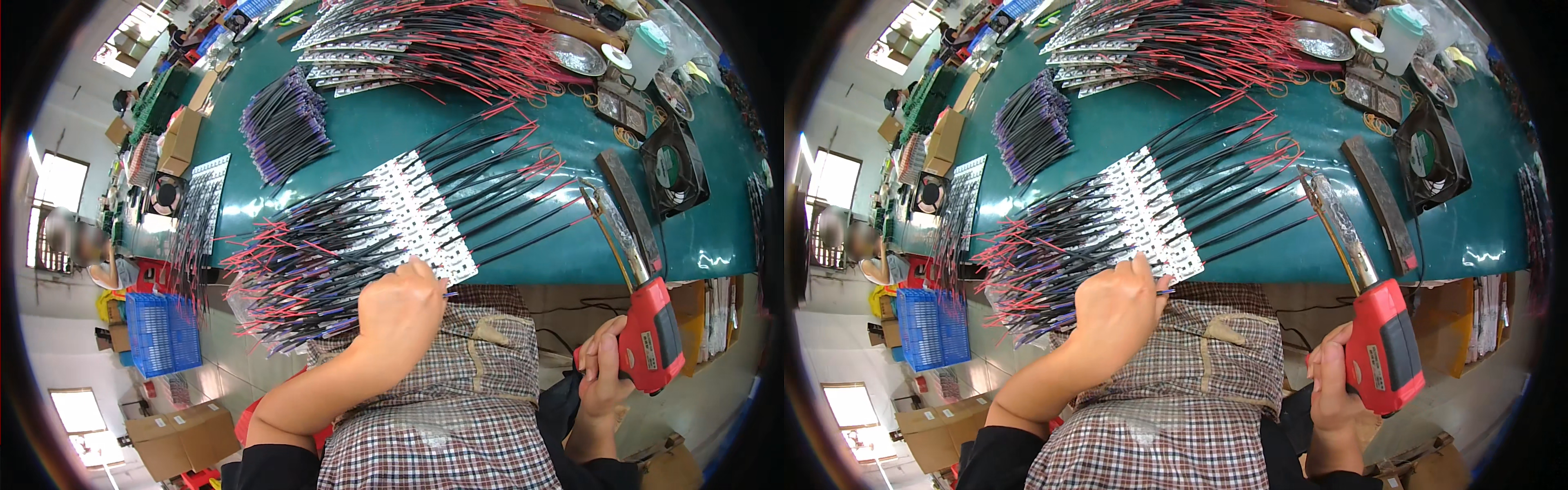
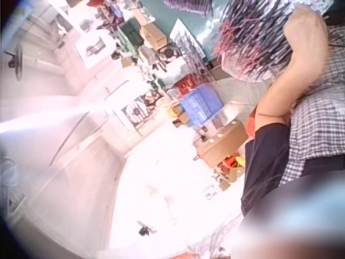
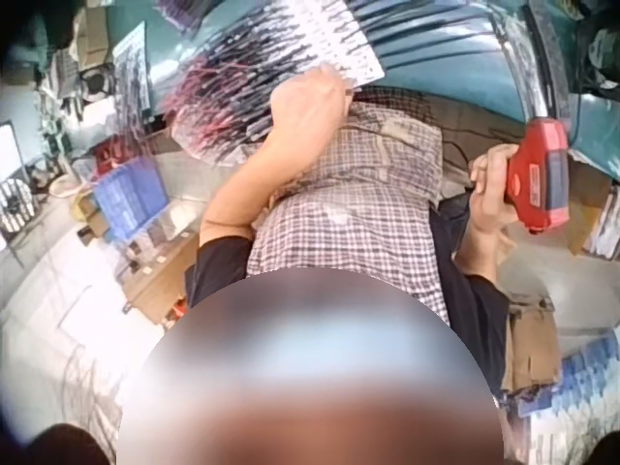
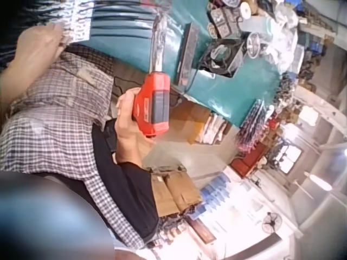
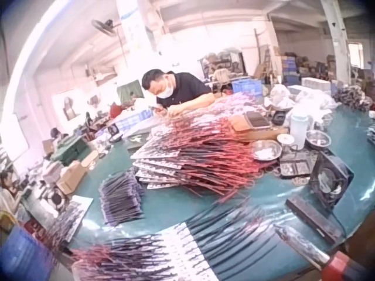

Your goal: The person solders wiring connections on long LED light strips using a soldering gun and solder from a spool, bracing the wires with tweezers.

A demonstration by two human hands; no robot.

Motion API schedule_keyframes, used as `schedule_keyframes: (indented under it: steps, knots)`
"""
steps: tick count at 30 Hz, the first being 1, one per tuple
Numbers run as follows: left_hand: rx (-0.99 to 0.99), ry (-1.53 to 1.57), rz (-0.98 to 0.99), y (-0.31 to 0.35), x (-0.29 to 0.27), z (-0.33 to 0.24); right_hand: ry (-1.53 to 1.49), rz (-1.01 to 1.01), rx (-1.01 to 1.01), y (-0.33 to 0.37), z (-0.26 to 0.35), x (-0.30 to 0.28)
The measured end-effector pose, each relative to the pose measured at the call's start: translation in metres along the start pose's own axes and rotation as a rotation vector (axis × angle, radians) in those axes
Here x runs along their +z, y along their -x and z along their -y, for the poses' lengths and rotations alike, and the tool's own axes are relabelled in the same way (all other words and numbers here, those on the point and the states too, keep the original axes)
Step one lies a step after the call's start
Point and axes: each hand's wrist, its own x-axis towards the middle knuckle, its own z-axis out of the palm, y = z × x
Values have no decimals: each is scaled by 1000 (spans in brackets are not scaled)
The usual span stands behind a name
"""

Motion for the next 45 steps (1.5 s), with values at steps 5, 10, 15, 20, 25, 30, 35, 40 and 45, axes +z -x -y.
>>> schedule_keyframes:
  steps: [5,10,15,20,25,30,35,40,45]
  knots:
    - [-1,-16,19,2,-10,-1,-1,-8,18,-6,-1,0]
    - [135,59,-63,-20,-7,-16,-30,27,12,-9,-1,2]
    - [134,2,-52,-32,-5,-11,-27,-9,0,-12,-3,0]
    - [70,-70,-47,-25,-6,-4,-38,-2,12,-16,-1,3]
    - [-18,-28,-54,-24,-11,-3,-45,25,27,-20,-3,1]
    - [42,5,-117,-28,-12,1,-36,4,48,-23,-2,4]
    - [53,-106,-143,-51,-12,-4,-34,1,41,-23,-2,7]
    - [-17,-121,-100,-43,-6,28,-40,13,22,-25,-5,8]
    - [-196,-166,122,-5,-21,39,-47,-40,86,-30,-5,10]
